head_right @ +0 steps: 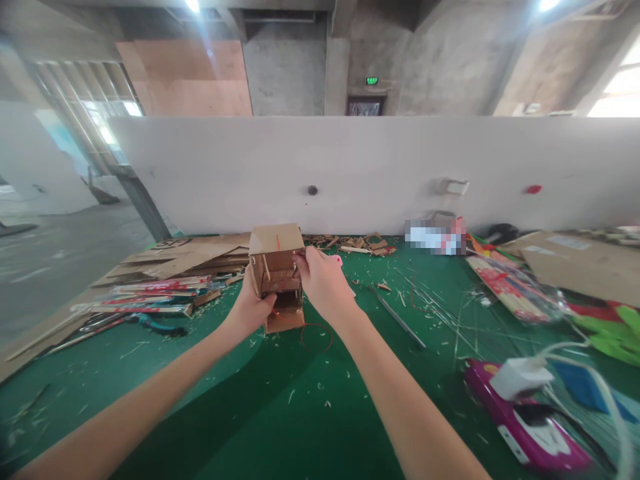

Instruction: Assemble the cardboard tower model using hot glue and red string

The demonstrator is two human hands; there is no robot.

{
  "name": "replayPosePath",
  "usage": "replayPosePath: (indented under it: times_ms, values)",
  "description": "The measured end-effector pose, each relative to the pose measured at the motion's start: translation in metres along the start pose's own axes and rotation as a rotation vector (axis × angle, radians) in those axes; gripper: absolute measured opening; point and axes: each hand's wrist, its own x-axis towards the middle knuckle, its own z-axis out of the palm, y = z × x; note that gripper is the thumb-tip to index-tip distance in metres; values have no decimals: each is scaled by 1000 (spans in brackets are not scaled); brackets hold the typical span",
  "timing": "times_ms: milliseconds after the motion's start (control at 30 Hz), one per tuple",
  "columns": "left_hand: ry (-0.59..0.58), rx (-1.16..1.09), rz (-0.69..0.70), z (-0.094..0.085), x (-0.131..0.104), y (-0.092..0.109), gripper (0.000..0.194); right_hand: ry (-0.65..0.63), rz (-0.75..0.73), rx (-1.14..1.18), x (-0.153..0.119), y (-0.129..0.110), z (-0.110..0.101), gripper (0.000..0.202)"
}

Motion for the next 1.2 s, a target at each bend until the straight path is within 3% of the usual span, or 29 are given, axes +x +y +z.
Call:
replayPosePath:
  times_ms: [433,733,1200]
  values:
    - [-4,-5,15,1,0,0,83,-49,19,-115,-1,-5,-1,16]
    - [9,-5,30,2,-1,2,81,67,-9,-52,-5,-1,0,24]
    - [11,6,16,2,-1,3,81,5,19,-53,-1,-3,2,20]
